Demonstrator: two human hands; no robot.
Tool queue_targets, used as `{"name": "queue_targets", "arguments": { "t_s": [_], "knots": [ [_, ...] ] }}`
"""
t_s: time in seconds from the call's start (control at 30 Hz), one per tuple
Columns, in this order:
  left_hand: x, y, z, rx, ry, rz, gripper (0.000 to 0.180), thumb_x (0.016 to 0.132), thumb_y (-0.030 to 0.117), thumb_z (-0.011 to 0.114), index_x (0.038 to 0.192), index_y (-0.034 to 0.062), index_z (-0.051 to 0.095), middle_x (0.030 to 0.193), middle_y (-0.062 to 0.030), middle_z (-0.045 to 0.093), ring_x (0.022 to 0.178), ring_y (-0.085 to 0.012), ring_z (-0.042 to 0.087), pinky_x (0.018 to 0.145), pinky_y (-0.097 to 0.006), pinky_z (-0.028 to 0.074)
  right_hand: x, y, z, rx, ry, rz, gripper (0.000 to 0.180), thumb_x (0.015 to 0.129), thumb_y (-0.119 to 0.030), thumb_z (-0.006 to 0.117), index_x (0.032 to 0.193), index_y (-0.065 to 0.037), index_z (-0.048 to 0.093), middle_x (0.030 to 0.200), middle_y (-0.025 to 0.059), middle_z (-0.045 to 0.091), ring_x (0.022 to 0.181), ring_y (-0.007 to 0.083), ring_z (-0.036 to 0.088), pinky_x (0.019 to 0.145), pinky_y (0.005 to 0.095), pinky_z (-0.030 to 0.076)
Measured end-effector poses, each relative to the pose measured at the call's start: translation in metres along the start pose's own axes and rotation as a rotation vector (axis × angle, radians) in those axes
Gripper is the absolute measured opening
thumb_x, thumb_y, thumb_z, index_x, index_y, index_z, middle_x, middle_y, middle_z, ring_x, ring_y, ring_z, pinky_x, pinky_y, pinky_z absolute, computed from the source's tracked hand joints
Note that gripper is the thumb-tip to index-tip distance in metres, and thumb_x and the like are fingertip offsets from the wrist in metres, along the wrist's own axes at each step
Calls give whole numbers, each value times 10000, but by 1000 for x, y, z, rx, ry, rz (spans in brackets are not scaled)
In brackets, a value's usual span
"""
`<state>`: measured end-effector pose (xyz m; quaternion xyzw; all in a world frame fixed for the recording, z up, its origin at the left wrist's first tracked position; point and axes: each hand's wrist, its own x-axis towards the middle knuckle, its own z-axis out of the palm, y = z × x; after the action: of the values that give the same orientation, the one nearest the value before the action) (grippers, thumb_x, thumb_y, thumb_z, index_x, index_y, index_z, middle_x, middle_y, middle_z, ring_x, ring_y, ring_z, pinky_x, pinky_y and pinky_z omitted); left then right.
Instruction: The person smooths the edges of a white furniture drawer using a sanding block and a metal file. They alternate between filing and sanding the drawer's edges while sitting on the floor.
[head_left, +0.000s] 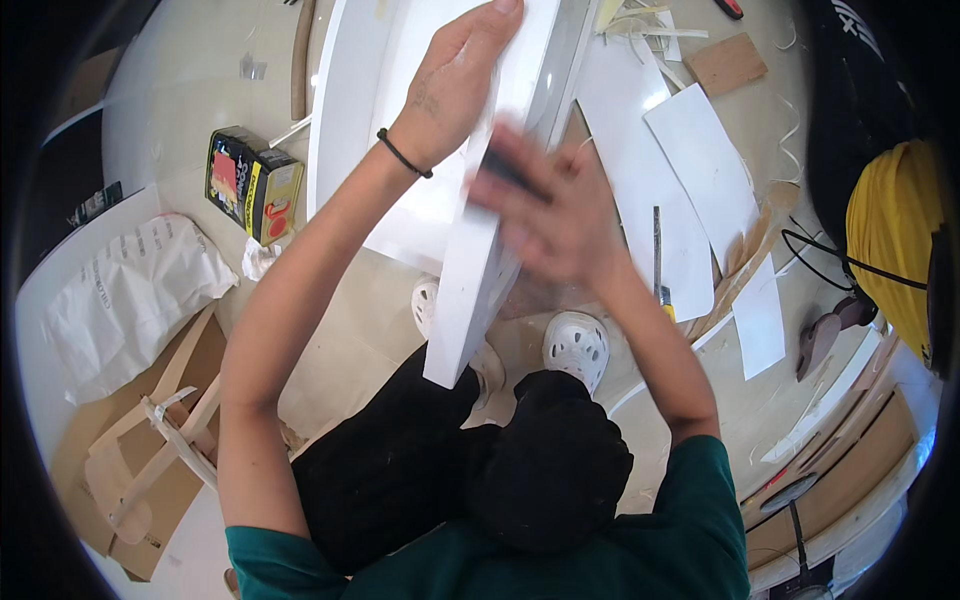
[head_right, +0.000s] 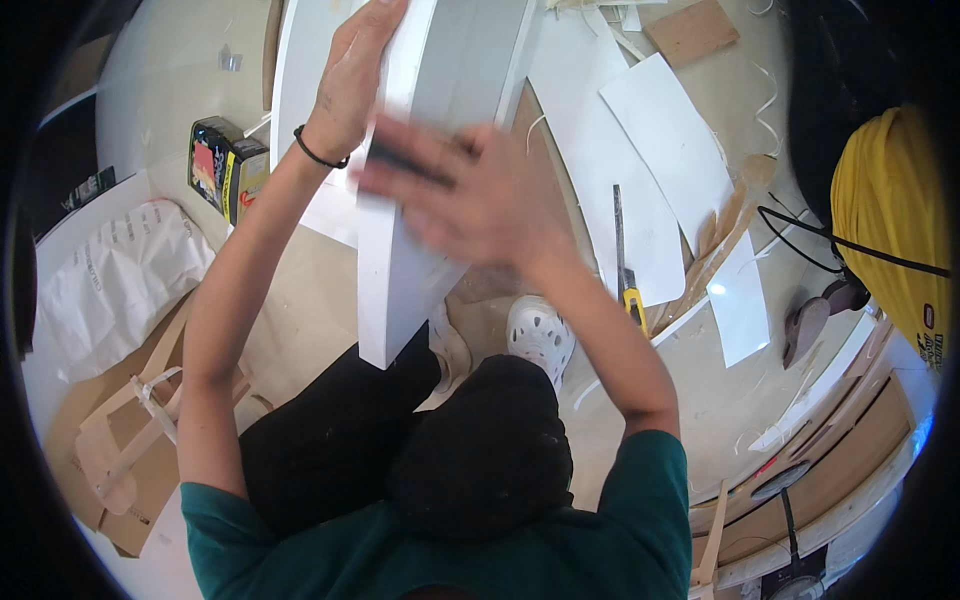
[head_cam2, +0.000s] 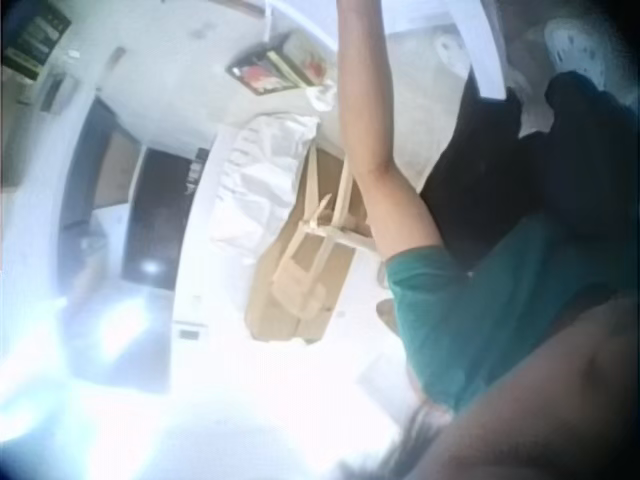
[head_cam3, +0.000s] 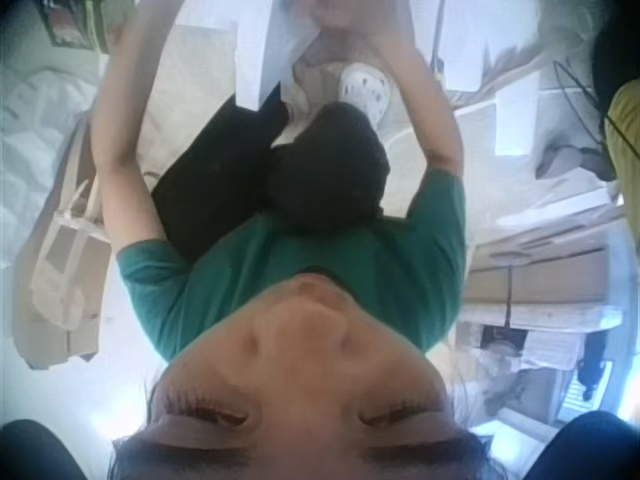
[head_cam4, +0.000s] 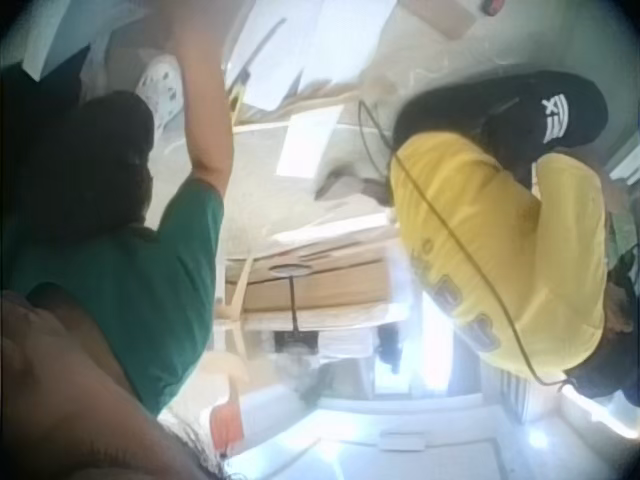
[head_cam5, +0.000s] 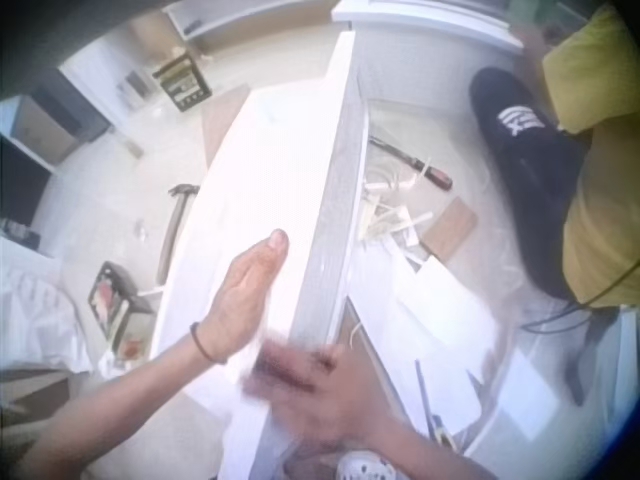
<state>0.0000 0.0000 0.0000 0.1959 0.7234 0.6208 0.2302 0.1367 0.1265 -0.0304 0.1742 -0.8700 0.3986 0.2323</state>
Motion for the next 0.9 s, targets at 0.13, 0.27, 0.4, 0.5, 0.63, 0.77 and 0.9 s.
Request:
{"name": "queue_targets", "arguments": {
  "t_s": [0.13, 0.27, 0.4, 0.5, 0.63, 0.77, 0.9],
  "knots": [
    [-10, -18, 0, -32, -1, -68, 439, 1101, 392, 395, 876, 37, 523, 851, 37, 437, 836, -80, 415, 796, -252, 400, -44, -35, 12, 97, -42, -66, 514, 851, -225, 563, 1355, -288, 641, 1510, 73, 512, 1006, 170, 597, 769, 340, 393],
    [-2, -7, 2, 63, 2, 9, 449, 1096, 416, 400, 866, 45, 507, 845, 45, 417, 807, -78, 394, 770, -249, 389, -63, -61, 14, 158, -89, -175, 523, 836, -200, 568, 1345, -291, 645, 1501, 60, 520, 1051, 151, 594, 768, 337, 392],
    [-6, 9, 7, -46, 7, -33, 446, 1097, 414, 401, 869, 43, 497, 854, 45, 414, 807, -76, 386, 774, -260, 390, -24, -33, 5, 41, -53, -36, 523, 823, -222, 588, 1331, -334, 648, 1478, -28, 546, 1009, 117, 583, 707, 306, 397],
    [-2, -16, -6, -35, 17, 6, 437, 1099, 403, 400, 883, 39, 509, 882, 37, 448, 844, -76, 413, 815, -266, 405, -33, -48, 12, 111, -14, -18, 514, 835, -224, 571, 1334, -323, 647, 1471, -44, 552, 989, 120, 576, 693, 307, 386],
    [-1, -8, 2, 40, -4, 29, 441, 1098, 393, 407, 900, 14, 513, 904, 31, 468, 881, -83, 431, 867, -254, 405, -66, -72, 9, 146, -167, -191, 509, 861, -215, 536, 1355, -286, 634, 1492, -2, 531, 952, 152, 570, 711, 324, 382],
    [-5, 3, 4, 51, 4, 55, 466, 1101, 390, 399, 898, -13, 514, 905, 19, 478, 889, -86, 437, 868, -256, 408, -32, -30, 19, 55, 89, -44, 680, 768, -238, 657, 1421, -391, 548, 1541, -105, 456, 796, 151, 473, 664, 283, 433],
    [2, -3, 2, 84, 3, 56, 477, 1102, 389, 391, 903, -21, 531, 905, 13, 491, 897, -86, 443, 870, -260, 410, -71, -74, 24, 170, -14, -69, 498, 853, -225, 575, 1337, -318, 651, 1494, -23, 523, 971, 147, 586, 702, 320, 399]
  ]
}}
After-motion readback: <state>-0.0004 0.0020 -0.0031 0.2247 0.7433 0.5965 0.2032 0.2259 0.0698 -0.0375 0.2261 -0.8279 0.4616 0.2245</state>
